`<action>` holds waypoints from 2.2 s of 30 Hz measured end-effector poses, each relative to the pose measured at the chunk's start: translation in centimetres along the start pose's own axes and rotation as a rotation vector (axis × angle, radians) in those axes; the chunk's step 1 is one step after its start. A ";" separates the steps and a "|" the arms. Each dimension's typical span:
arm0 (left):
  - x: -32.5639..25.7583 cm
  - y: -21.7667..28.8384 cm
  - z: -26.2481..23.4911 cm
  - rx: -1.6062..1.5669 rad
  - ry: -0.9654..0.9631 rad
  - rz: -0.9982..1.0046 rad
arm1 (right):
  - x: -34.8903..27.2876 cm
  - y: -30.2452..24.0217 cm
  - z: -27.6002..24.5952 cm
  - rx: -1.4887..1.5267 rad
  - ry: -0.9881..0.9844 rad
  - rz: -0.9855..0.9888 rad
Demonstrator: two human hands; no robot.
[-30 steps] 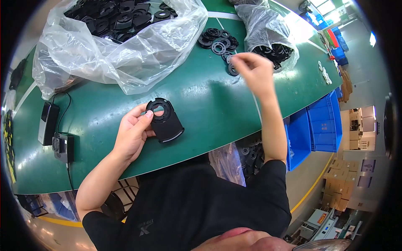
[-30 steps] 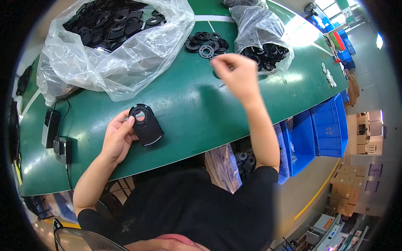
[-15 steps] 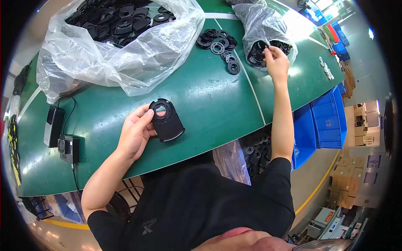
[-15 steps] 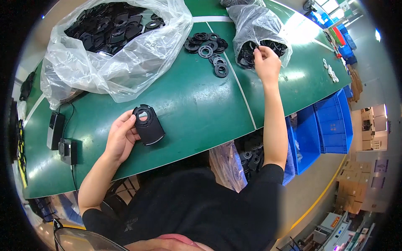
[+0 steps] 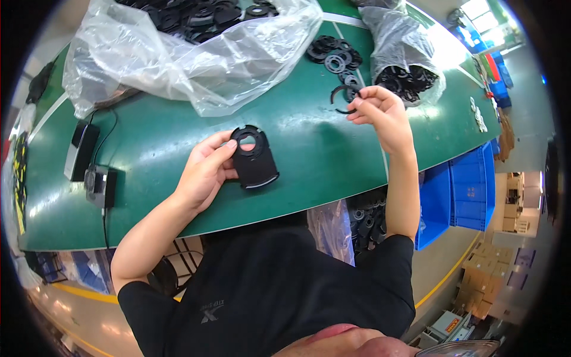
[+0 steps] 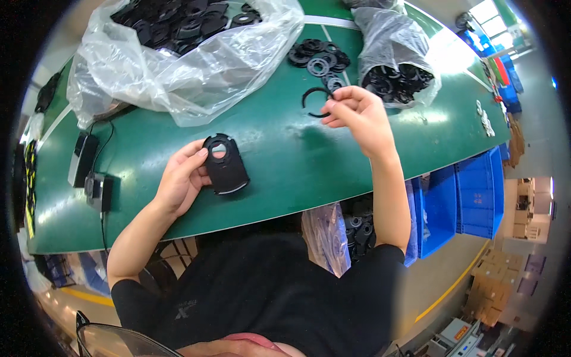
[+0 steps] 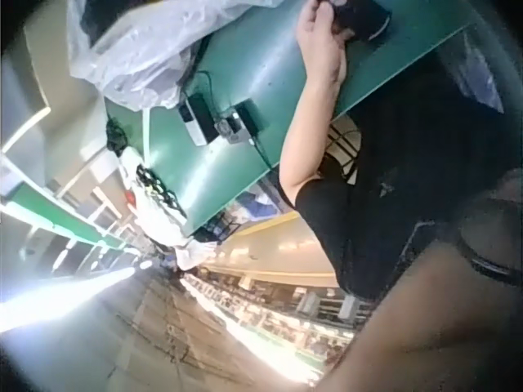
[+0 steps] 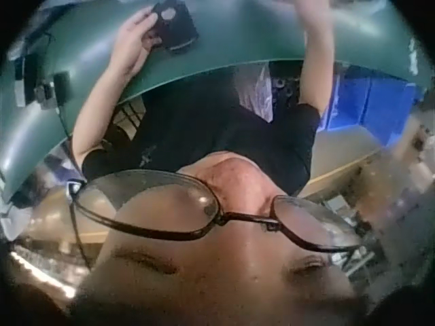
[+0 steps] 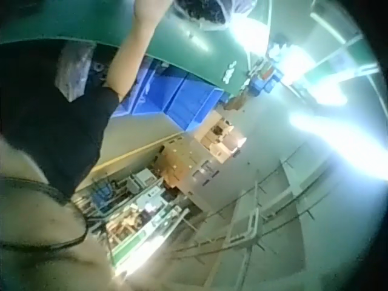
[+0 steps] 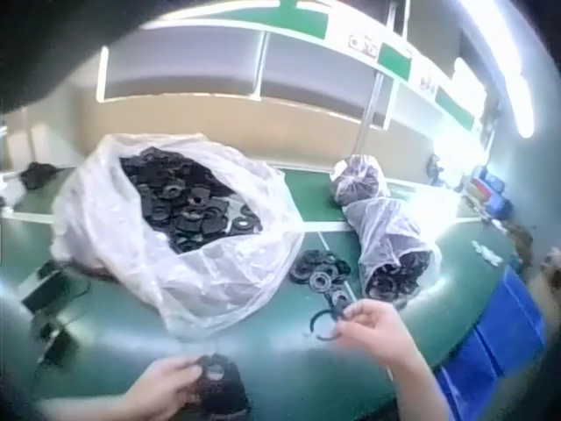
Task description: Assembling circular plastic rings onto a black plastic base and moving a bin of finished components.
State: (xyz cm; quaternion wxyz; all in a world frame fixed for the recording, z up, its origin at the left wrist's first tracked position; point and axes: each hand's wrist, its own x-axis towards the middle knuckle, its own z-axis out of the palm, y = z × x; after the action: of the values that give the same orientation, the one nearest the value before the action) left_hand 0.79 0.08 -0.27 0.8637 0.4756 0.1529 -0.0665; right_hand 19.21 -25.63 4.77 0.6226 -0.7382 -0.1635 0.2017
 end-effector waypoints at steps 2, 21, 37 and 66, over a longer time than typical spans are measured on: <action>0.0 0.1 0.2 -0.008 -0.010 0.011 | 0.0 0.6 2.2 -0.007 -0.135 0.040; -0.1 0.3 -0.3 -0.073 -0.009 0.009 | -0.8 0.4 8.3 -0.702 -0.434 -0.460; -0.2 0.3 -0.1 -0.025 0.032 -0.007 | -1.2 1.7 9.8 -0.812 -0.269 -0.493; -0.3 -0.3 -0.3 -0.103 -0.193 0.000 | -2.5 0.5 13.4 -0.676 -0.131 -0.792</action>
State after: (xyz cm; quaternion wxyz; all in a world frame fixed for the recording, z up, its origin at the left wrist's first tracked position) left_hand 0.37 0.13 -0.56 0.8978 0.4218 0.0722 -0.1042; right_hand 10.29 -15.52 2.59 0.3666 -0.7655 -0.5245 -0.0673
